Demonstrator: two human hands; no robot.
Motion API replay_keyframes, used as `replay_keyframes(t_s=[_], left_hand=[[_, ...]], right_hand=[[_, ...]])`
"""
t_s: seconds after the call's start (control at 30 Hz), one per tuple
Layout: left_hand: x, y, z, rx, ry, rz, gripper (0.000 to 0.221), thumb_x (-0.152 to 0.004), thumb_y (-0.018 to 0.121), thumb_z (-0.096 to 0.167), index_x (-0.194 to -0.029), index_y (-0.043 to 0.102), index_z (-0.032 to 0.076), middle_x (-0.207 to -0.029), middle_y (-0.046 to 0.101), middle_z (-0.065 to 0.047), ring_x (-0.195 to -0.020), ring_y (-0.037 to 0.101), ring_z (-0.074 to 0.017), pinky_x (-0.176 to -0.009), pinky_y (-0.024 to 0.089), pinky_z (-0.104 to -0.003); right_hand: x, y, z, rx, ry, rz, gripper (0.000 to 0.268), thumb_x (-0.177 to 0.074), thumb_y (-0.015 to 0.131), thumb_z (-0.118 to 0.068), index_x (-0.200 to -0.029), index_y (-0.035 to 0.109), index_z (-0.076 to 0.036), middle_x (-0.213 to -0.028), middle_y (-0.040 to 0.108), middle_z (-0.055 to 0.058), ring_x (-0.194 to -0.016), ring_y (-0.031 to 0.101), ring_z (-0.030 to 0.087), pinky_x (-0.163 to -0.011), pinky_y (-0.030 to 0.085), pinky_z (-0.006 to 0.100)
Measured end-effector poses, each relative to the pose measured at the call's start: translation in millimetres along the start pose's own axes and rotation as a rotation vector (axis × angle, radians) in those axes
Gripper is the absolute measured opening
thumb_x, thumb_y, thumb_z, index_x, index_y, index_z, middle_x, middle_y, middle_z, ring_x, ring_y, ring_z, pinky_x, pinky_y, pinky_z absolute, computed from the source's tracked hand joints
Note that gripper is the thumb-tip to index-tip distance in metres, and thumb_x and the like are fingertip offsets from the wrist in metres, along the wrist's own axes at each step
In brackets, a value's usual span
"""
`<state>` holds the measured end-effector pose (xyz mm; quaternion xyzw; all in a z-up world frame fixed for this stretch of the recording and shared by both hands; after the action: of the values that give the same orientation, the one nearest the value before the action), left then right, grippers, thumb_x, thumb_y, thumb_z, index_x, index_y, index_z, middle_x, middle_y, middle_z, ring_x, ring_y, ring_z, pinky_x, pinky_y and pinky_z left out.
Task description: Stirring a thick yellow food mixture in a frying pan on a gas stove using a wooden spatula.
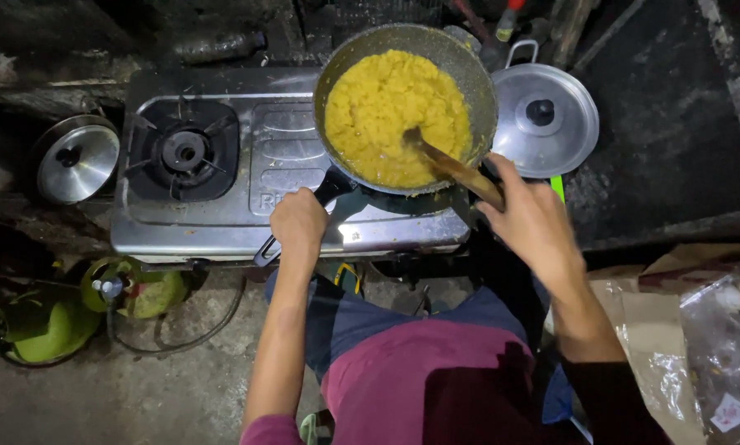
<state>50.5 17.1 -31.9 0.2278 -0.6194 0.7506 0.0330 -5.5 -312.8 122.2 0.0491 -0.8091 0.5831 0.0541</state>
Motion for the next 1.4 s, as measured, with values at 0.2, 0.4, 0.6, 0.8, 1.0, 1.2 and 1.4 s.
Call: replay_keyframes(t_s=[0.2,0.4,0.6,0.8,1.0,1.2,1.4], left_hand=[[-1.7,1.5,0.2,-0.029,-0.020,-0.030,0.030,-0.097,0.046,0.005,-0.114,0.071,0.005,-0.110,0.073,-0.017,-0.099,0.072,-0.0365,-0.077,0.060,-0.045],[-1.7,1.5,0.8,-0.030,-0.011,-0.021,0.030,-0.097,0.046,0.006,-0.115,0.070,0.004,-0.108,0.074,-0.017,-0.098,0.072,-0.0365,-0.076,0.060,-0.045],[-8.3,8.6,-4.7,0.036,0.067,0.152,0.026,-0.090,0.053,0.005,-0.101,0.076,-0.001,-0.092,0.075,-0.023,-0.092,0.075,-0.0443,-0.080,0.061,-0.053],[-5.8,7.7,-4.2,0.043,0.060,0.150,0.024,-0.089,0.055,0.005,-0.098,0.076,-0.001,-0.089,0.075,-0.023,-0.090,0.075,-0.0446,-0.079,0.061,-0.053],[-5.4,8.2,-3.5,0.040,0.058,0.171,0.024,-0.089,0.056,0.006,-0.100,0.076,-0.001,-0.090,0.074,-0.023,-0.090,0.075,-0.0450,-0.079,0.061,-0.054],[-10.0,13.6,-7.5,0.034,0.045,0.139,0.023,-0.087,0.058,0.010,-0.100,0.075,0.001,-0.092,0.074,-0.023,-0.091,0.075,-0.0458,-0.079,0.060,-0.055],[-8.7,12.3,-6.5,0.001,0.047,0.136,0.027,-0.090,0.052,0.008,-0.102,0.075,0.001,-0.094,0.074,-0.022,-0.093,0.075,-0.0447,-0.080,0.060,-0.054]], right_hand=[[59.3,-42.7,25.4,0.206,0.054,0.034,0.089,-0.080,0.080,-0.043,-0.158,0.045,-0.020,-0.081,0.076,0.023,-0.077,0.072,0.051,-0.074,0.056,0.060],[-9.4,11.5,-8.6,0.021,-0.034,0.007,0.080,-0.086,0.080,-0.025,-0.156,0.043,-0.015,-0.092,0.073,0.030,-0.085,0.070,0.050,-0.074,0.056,0.059],[6.4,-8.4,-0.4,0.023,0.041,-0.029,0.073,-0.085,0.076,-0.024,-0.152,0.048,-0.020,-0.104,0.076,0.025,-0.099,0.072,0.050,-0.087,0.056,0.059],[52.1,-49.5,38.0,0.221,0.247,-0.031,0.076,-0.082,0.077,-0.037,-0.153,0.052,-0.027,-0.099,0.080,0.024,-0.097,0.075,0.048,-0.087,0.058,0.056],[-26.2,16.3,9.9,0.005,0.094,0.107,0.065,-0.088,0.076,-0.023,-0.149,0.053,-0.012,-0.100,0.074,0.033,-0.096,0.071,0.054,-0.084,0.055,0.061],[23.8,-43.9,18.7,0.151,0.182,0.031,0.068,-0.084,0.079,-0.034,-0.147,0.059,-0.020,-0.094,0.078,0.024,-0.093,0.075,0.046,-0.081,0.059,0.054],[22.6,-40.5,56.9,0.257,0.230,0.034,0.071,-0.081,0.081,-0.039,-0.148,0.061,-0.026,-0.091,0.079,0.023,-0.092,0.077,0.045,-0.080,0.061,0.054]])
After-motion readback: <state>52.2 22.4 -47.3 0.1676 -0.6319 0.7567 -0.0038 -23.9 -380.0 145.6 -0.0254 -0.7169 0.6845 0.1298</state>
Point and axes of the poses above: each hand's wrist, its own x-axis away from the middle knuckle, its own y-axis out of the palm, z = x × y, the point moved 6 cm from there along -x, towards the middle knuckle
